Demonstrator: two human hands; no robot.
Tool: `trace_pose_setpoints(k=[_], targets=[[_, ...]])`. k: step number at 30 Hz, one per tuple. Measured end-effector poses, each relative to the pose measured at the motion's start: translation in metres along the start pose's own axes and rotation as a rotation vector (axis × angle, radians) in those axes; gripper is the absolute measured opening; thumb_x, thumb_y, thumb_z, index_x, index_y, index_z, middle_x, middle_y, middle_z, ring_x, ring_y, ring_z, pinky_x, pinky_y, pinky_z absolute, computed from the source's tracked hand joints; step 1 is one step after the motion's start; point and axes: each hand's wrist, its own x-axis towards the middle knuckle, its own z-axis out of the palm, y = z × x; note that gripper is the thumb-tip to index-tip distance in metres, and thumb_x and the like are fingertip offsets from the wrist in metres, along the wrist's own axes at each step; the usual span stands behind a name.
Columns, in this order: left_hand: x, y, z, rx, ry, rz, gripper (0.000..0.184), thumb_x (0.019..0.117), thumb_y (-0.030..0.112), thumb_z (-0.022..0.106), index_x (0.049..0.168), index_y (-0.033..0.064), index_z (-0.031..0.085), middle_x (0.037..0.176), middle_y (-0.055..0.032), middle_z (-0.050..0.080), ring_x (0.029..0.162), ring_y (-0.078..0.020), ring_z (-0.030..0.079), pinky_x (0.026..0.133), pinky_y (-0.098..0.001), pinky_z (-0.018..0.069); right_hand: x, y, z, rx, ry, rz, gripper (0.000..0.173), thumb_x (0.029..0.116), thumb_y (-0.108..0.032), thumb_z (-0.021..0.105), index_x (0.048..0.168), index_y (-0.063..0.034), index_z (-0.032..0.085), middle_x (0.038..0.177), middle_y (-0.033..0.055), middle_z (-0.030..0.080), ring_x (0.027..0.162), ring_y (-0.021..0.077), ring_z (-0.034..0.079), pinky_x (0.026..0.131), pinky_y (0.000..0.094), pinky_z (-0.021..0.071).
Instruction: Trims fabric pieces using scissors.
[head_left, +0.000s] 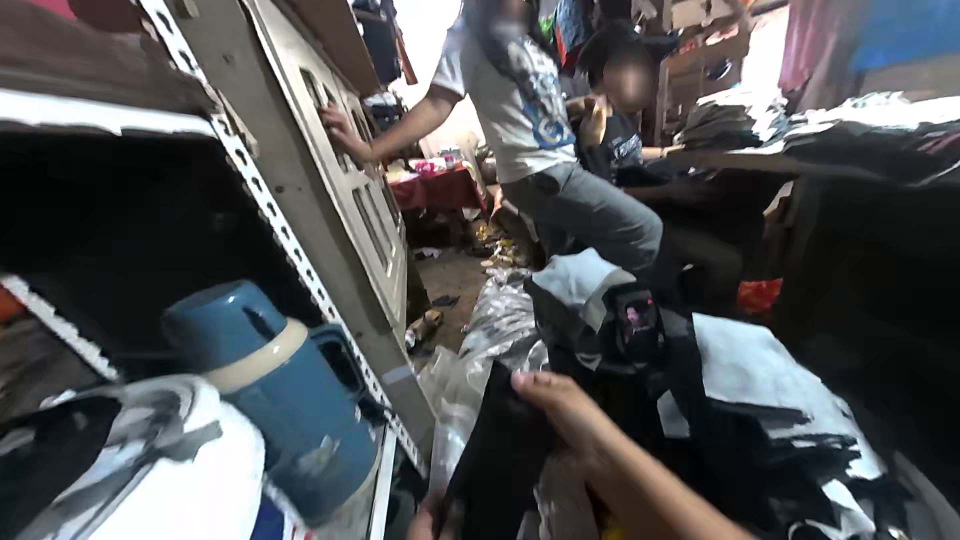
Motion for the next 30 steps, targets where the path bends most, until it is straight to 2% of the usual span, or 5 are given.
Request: trace_pose_setpoints(k=[6,12,16,22,30], targets=[[-0.011,-0.007,-0.004,-0.264,-0.272,0.153,0.032,0.0933,-0.002,0.063,0.114,0.0223,0.067,0.105,0.0126,0.075,0.097,-0.0012,0.069,0.089,-0.025,0.0582,-0.025,-0.006,0.006,-0.216,-0.327,-0.042,0.015,0.1006,-0.012,0.059,0.09,-0.0105,0.069,0.08,-0.0053,0.07,0.072,0.0032,0.067,0.07,0.0236,0.0579],[-0.055,-0.001,-0.029,-0.06,-0.411,0.099,0.027,0.0836,0.008,0.076,0.108,0.0191,0.074,0.104,0.0159,0.074,0.099,0.008,0.066,0.093,-0.0185,0.0548,-0.062,0.029,0.01,-0.171,-0.562,0.166,0.017,0.0986,-0.015,0.061,0.085,-0.0189,0.07,0.077,-0.0113,0.068,0.069,-0.0024,0.064,0.064,0.0176,0.0538],[-0.072,0.005,-0.052,0.318,-0.555,0.288,0.017,0.0867,0.019,0.069,0.096,0.0062,0.077,0.101,-0.0046,0.076,0.104,-0.0141,0.07,0.108,-0.0574,0.0406,-0.092,0.063,0.004,-0.273,-0.742,0.064,0.013,0.0995,-0.016,0.063,0.094,-0.0086,0.071,0.076,-0.0121,0.063,0.067,-0.0072,0.055,0.062,0.0132,0.0458],[-0.099,0.025,-0.071,0.525,-0.587,0.02,0.014,0.0808,0.009,0.068,0.089,0.005,0.078,0.095,-0.0103,0.075,0.1,-0.0296,0.071,0.101,-0.0752,0.0343,-0.111,0.083,-0.005,-0.342,-0.734,-0.062,0.019,0.1005,-0.015,0.062,0.094,0.0014,0.07,0.077,-0.0058,0.063,0.069,-0.007,0.054,0.064,0.0127,0.0448],[-0.125,0.027,-0.056,0.599,-0.263,-0.315,0.059,0.1006,0.036,0.06,0.144,-0.0039,0.053,0.131,-0.0216,0.066,0.128,-0.0371,0.06,0.115,-0.0682,0.0286,-0.025,0.125,-0.05,-0.73,-0.385,0.297,0.025,0.1047,-0.016,0.055,0.115,0.0034,0.066,0.1,0.0066,0.066,0.089,0.0074,0.062,0.085,0.0286,0.053]])
